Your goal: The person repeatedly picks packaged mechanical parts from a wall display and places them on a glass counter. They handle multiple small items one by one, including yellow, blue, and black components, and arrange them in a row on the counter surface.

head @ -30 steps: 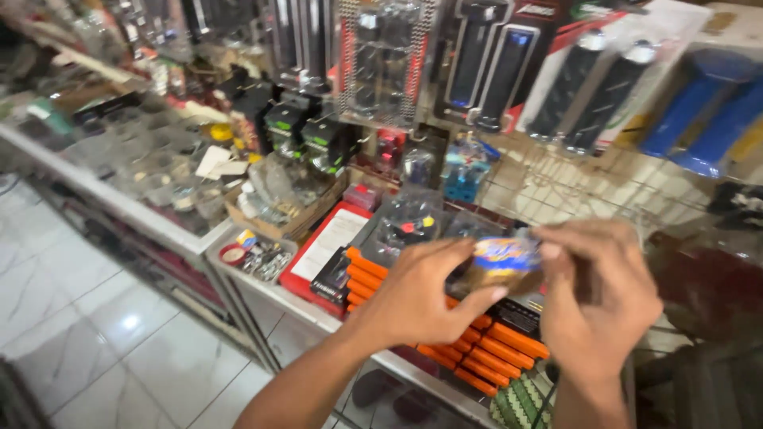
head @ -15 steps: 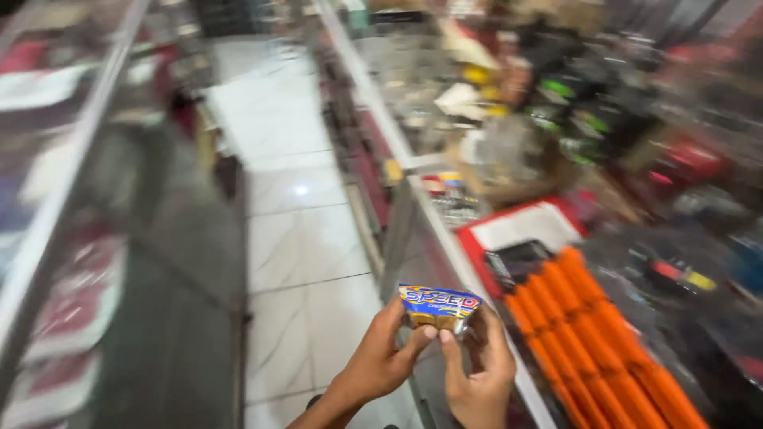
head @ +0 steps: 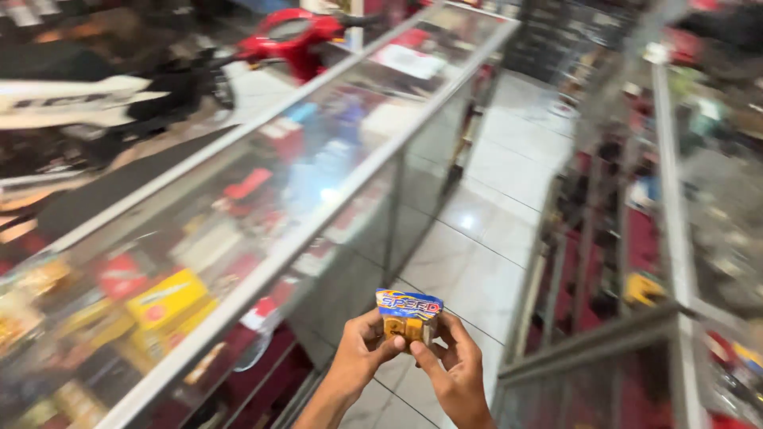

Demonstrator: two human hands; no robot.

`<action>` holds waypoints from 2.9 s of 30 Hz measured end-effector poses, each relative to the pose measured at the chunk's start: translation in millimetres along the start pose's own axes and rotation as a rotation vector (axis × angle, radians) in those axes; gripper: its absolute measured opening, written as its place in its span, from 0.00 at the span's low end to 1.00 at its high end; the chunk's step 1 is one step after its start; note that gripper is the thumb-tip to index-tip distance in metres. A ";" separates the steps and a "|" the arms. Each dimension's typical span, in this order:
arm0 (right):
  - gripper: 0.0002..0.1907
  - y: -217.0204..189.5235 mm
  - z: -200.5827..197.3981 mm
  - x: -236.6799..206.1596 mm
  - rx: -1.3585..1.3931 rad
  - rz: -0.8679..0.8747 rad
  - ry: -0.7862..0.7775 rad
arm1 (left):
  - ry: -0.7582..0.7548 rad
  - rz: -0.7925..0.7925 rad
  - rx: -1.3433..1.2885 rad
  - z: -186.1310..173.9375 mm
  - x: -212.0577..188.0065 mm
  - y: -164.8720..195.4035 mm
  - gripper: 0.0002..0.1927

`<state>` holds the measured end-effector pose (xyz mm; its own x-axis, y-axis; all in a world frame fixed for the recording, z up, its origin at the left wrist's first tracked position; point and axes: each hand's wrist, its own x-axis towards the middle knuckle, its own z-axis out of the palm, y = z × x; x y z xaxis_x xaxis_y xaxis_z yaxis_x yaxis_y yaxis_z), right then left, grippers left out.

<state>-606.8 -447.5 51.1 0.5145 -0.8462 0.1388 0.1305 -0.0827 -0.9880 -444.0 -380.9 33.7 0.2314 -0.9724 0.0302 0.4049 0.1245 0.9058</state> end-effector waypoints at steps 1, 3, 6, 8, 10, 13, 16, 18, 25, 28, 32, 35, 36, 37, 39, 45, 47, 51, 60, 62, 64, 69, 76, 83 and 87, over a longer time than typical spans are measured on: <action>0.27 1.6 24.4 9.7 -0.008 -0.009 -0.045 | 0.031 0.011 -0.003 -22.4 -4.9 10.5 0.21; 0.34 9.8 74.0 21.2 -0.028 -0.068 0.004 | 0.097 0.075 -0.004 -59.5 -11.4 24.0 0.22; 0.42 25.1 137.3 23.8 -0.121 -0.149 0.001 | 0.279 0.159 0.155 -100.4 -25.0 32.7 0.21; 0.45 29.0 178.5 33.9 -0.171 -0.197 -0.093 | 0.412 0.220 0.251 -134.1 -37.1 49.8 0.20; 0.49 28.7 215.7 38.2 -0.198 -0.200 -0.244 | 0.531 0.258 0.266 -164.8 -60.1 67.7 0.20; 0.53 30.0 269.8 55.9 -0.295 -0.135 -0.391 | 0.682 0.178 0.273 -208.1 -86.0 95.6 0.23; 0.46 29.4 306.9 70.8 -0.319 -0.573 -0.599 | 0.825 0.242 0.344 -232.4 -106.1 113.2 0.28; 0.45 26.9 331.9 80.1 -0.348 -0.410 -0.682 | 0.912 0.301 0.326 -238.9 -117.7 122.0 0.32; 0.48 36.2 386.7 132.6 -0.391 -0.217 -0.974 | 1.251 0.299 0.472 -261.7 -115.2 141.7 0.35; 0.46 38.4 404.7 163.5 -0.340 -0.401 -1.084 | 1.289 0.277 0.390 -268.0 -106.3 149.5 0.33; 0.46 35.4 423.4 192.4 -0.381 -0.534 -1.204 | 1.395 0.313 0.361 -272.6 -94.7 158.6 0.33; 0.42 35.7 429.1 199.6 -0.356 -0.541 -1.221 | 1.429 0.297 0.344 -274.6 -89.4 156.8 0.34; 0.42 35.4 432.0 202.2 -0.327 -0.589 -1.207 | 1.439 0.278 0.371 -278.0 -88.6 157.6 0.34; 0.41 34.7 436.8 204.7 -0.294 -0.639 -1.190 | 1.447 0.259 0.403 -282.2 -89.4 159.7 0.34; 0.40 29.7 442.5 210.9 -0.328 -0.547 -1.218 | 1.387 0.330 0.374 -284.7 -92.5 163.5 0.35; 0.41 -2.6 483.0 229.9 -0.308 -0.628 -1.191 | 1.240 0.371 0.626 -303.4 -118.8 208.1 0.39; 0.40 -8.5 497.7 227.7 -0.283 -0.679 -1.165 | 1.211 0.343 0.720 -313.5 -132.0 223.3 0.36; 0.40 -7.5 531.3 229.8 -0.202 -0.419 -1.209 | 1.268 0.253 1.128 -354.6 -160.6 255.3 0.28; 0.36 36.7 608.3 238.2 -0.089 -0.222 -1.263 | 1.402 0.075 1.619 -442.3 -200.5 253.1 0.21; 0.36 42.3 623.8 237.9 -0.136 -0.256 -1.262 | 1.404 0.103 1.717 -452.7 -202.5 244.1 0.21; 0.37 47.9 633.8 235.2 -0.244 -0.343 -1.250 | 1.392 0.099 1.811 -460.6 -198.3 233.2 0.24; 0.37 57.2 652.4 226.9 -0.305 -0.319 -1.272 | 1.324 0.062 1.712 -477.9 -197.8 217.3 0.23; 0.39 74.4 660.3 217.4 -0.416 -0.546 -1.236 | 1.432 0.131 1.663 -484.6 -191.5 210.4 0.22; 0.41 92.7 658.8 216.6 -0.416 -0.563 -1.210 | 1.495 0.134 1.519 -487.7 -188.1 209.0 0.22; 0.46 96.2 655.5 219.5 -0.450 -0.511 -1.263 | 1.523 0.207 1.488 -486.5 -185.9 207.8 0.22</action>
<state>74.3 -296.2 31.0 0.9194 0.3330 0.2095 0.3761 -0.5879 -0.7161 27.5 -78.3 10.8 0.8285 0.0033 0.5600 -0.3566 -0.7680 0.5320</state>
